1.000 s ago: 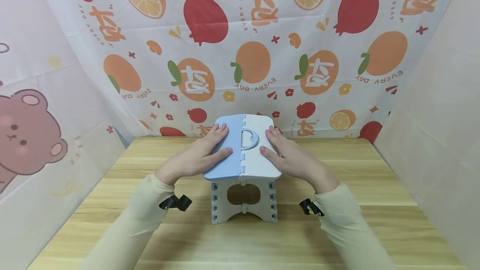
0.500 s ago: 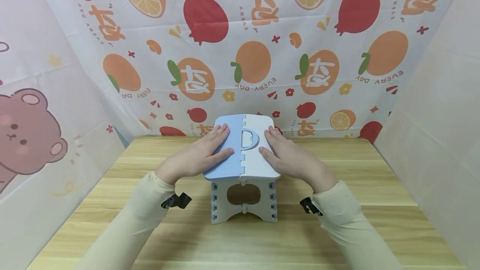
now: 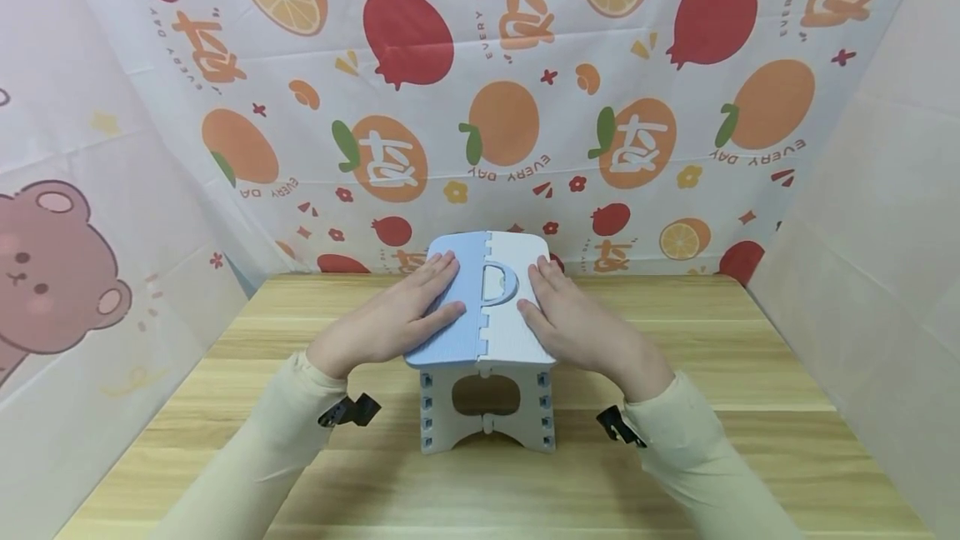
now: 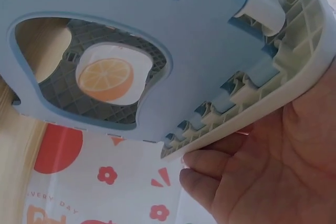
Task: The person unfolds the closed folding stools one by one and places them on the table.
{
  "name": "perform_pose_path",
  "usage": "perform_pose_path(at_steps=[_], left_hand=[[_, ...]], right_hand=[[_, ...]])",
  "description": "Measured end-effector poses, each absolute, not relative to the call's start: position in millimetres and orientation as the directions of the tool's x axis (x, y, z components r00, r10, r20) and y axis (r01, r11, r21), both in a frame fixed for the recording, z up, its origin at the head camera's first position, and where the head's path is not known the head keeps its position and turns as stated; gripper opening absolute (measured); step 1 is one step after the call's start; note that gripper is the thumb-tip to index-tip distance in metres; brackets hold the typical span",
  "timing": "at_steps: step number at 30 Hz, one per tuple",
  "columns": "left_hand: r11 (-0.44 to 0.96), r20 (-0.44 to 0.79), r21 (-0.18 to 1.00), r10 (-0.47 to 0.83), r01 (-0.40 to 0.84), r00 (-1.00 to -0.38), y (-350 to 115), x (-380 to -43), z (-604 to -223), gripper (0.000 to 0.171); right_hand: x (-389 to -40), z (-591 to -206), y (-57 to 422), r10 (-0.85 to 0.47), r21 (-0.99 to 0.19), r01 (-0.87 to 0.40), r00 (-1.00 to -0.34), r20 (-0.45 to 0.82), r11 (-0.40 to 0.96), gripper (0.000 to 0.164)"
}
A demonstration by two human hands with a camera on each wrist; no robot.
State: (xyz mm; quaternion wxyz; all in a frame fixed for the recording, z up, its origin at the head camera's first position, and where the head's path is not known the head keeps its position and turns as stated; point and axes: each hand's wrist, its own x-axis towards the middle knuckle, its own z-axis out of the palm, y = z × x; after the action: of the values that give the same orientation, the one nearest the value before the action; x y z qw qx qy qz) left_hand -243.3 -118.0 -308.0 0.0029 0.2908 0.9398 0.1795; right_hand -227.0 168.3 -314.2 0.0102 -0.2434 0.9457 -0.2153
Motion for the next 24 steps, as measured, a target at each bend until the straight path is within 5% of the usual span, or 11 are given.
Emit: perform_pose_path(at_steps=[16, 24], left_hand=[[0.753, 0.142, 0.383, 0.524, 0.535, -0.839, -119.9, -238.8, -312.8, 0.081], [0.643, 0.233, 0.566, 0.474, 0.515, -0.849, -134.1, -241.8, -320.8, 0.071]], right_hand=[[-229.7, -317.8, 166.0, -0.467, -0.421, -0.471, -0.876, 0.120, 0.775, 0.070], [-231.8, -324.5, 187.1, -0.469, -0.484, -0.507, -0.858, 0.207, 0.714, 0.070]])
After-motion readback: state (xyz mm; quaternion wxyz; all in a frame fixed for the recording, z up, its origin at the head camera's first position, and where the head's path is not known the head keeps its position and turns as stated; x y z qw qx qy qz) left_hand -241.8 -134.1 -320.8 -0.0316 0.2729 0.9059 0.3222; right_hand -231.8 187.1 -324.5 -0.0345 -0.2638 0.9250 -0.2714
